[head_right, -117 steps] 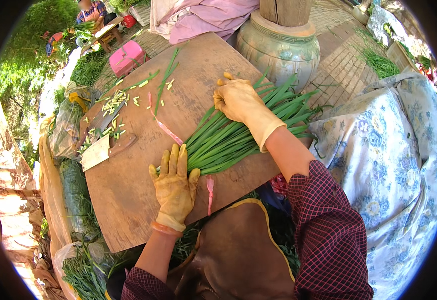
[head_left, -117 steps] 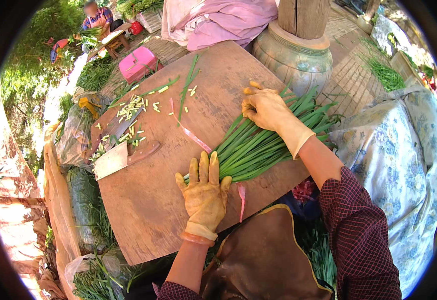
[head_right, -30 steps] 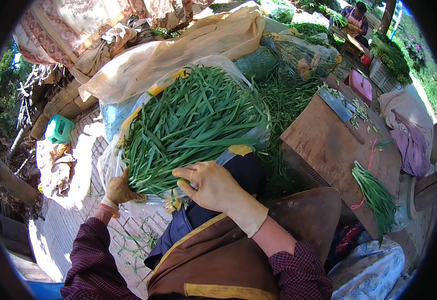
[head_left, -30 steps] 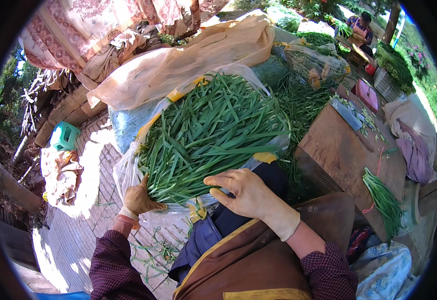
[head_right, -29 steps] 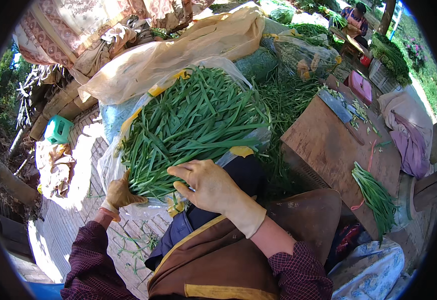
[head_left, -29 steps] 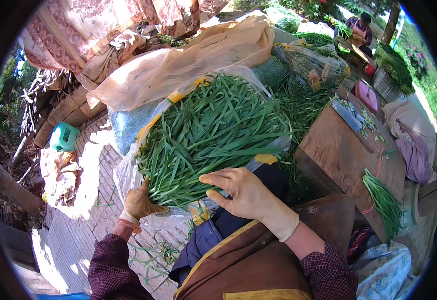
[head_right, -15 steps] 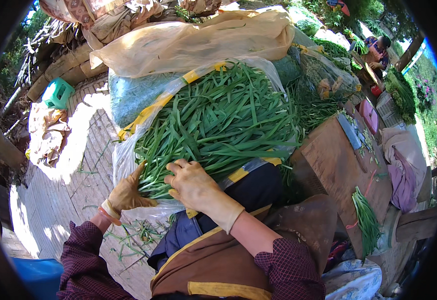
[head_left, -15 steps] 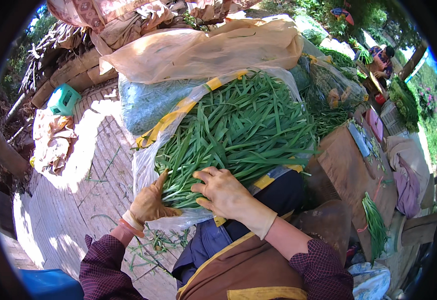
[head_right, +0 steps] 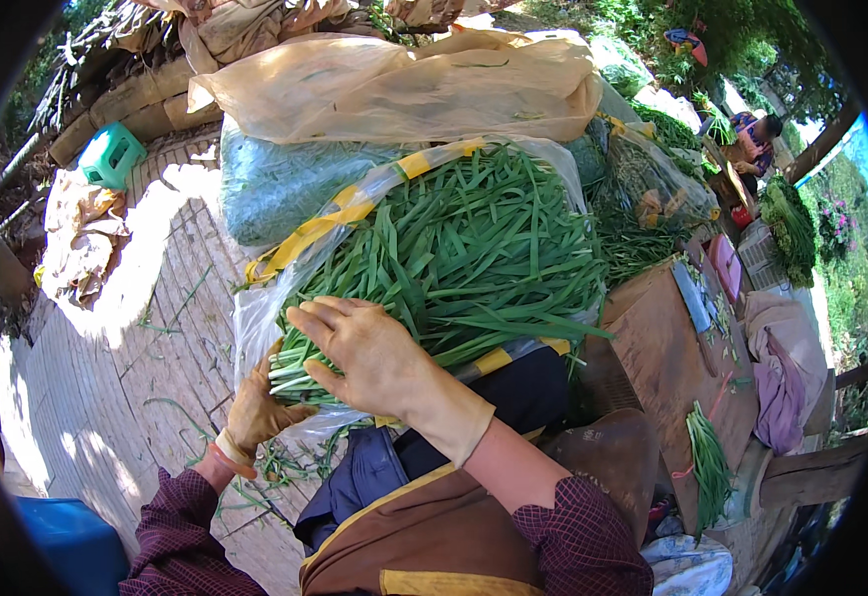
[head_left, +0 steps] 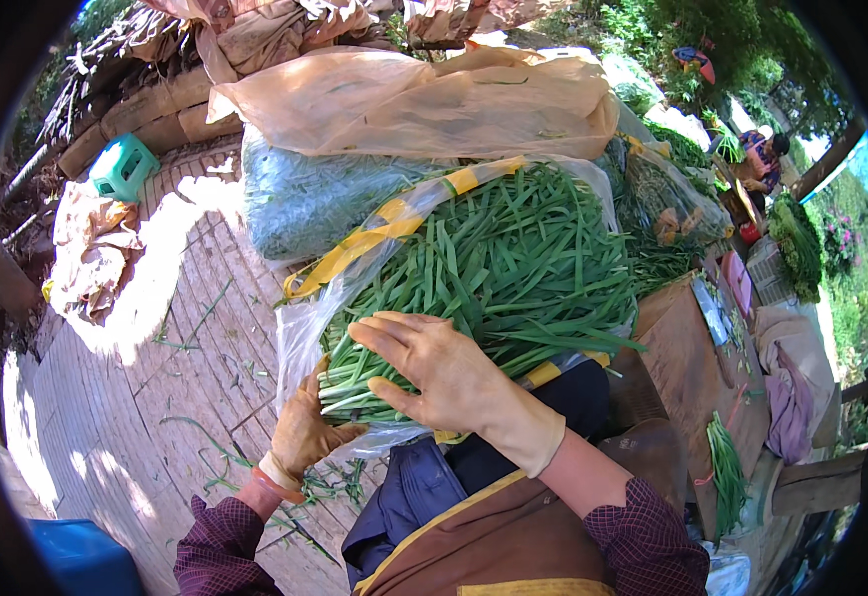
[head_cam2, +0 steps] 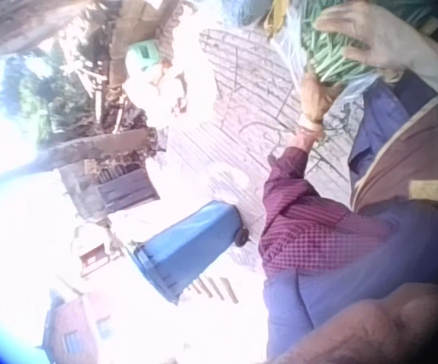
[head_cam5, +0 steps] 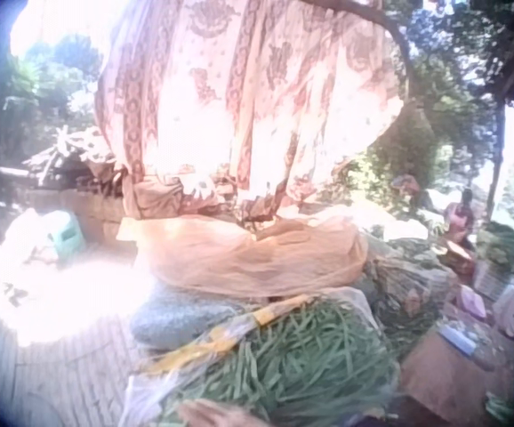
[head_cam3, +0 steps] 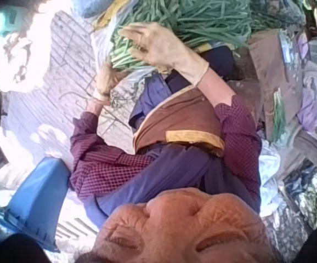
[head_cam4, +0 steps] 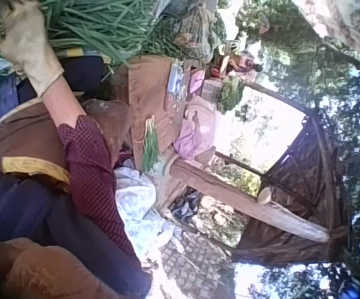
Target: The person gathers green onions, aligns them into bundles, and ties them with rubber bands. They then trim the root ends of the bundles with a knife on a wooden board and place the finished bundles into a plastic bag.
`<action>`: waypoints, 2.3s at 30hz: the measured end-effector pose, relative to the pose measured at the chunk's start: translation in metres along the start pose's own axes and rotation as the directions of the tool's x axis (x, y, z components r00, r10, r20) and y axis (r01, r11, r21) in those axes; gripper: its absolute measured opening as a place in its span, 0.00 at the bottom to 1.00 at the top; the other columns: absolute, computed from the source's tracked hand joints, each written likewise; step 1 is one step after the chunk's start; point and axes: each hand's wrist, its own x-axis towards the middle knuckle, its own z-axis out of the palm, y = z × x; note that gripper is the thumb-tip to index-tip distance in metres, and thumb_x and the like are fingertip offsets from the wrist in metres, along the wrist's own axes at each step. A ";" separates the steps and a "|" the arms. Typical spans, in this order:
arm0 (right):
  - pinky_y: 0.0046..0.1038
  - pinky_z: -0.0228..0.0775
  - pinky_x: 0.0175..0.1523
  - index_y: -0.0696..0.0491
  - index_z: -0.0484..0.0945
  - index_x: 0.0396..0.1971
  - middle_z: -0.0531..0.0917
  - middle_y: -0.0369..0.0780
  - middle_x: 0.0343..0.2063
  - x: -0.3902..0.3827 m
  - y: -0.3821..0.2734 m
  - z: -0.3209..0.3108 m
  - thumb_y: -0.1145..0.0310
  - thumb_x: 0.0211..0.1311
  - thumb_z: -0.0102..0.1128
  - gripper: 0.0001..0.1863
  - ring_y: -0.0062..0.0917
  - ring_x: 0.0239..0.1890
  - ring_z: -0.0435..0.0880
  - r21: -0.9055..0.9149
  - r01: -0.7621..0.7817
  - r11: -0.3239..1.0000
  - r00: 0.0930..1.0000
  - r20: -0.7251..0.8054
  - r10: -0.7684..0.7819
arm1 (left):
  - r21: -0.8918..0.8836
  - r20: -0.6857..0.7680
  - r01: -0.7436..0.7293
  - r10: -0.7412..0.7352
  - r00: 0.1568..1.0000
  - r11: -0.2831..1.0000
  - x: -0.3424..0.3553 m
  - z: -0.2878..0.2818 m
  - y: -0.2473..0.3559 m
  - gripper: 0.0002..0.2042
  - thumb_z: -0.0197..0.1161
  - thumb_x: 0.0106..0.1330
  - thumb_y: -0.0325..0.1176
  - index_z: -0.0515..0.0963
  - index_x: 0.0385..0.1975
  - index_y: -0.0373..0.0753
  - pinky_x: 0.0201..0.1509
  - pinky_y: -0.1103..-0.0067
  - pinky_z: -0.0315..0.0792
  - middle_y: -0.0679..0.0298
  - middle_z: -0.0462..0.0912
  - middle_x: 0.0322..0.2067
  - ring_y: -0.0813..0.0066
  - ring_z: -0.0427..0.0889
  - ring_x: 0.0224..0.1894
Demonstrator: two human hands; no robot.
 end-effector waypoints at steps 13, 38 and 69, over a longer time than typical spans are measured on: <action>0.44 0.64 0.67 0.49 0.87 0.36 0.77 0.40 0.61 -0.033 0.009 0.006 0.64 0.52 0.73 0.11 0.39 0.69 0.68 -0.061 -0.059 0.996 0.983 0.171 0.069 | -0.424 0.048 0.072 -0.056 0.997 0.903 0.012 0.000 0.001 0.62 0.83 0.46 0.28 0.41 0.77 0.35 0.67 0.72 0.69 0.54 0.76 0.62 0.66 0.76 0.62; 0.36 0.61 0.71 0.64 0.40 0.75 0.63 0.56 0.70 -0.009 -0.002 -0.059 0.31 0.41 0.71 0.74 0.44 0.70 0.67 -0.312 -0.002 0.950 0.970 0.229 0.077 | -0.290 -0.009 -0.089 0.091 0.996 0.953 0.039 -0.023 0.185 0.35 0.76 0.52 0.24 0.73 0.64 0.35 0.44 0.80 0.77 0.64 0.86 0.36 0.84 0.80 0.40; 0.33 0.66 0.68 0.53 0.63 0.70 0.76 0.42 0.62 -0.052 0.000 -0.142 0.59 0.43 0.85 0.54 0.30 0.64 0.75 0.363 -0.297 0.883 0.919 -0.141 0.368 | 0.664 -0.253 -0.347 0.636 0.729 0.662 0.071 0.074 0.195 0.59 0.78 0.45 0.59 0.55 0.73 0.31 0.73 0.49 0.52 0.46 0.69 0.65 0.39 0.61 0.71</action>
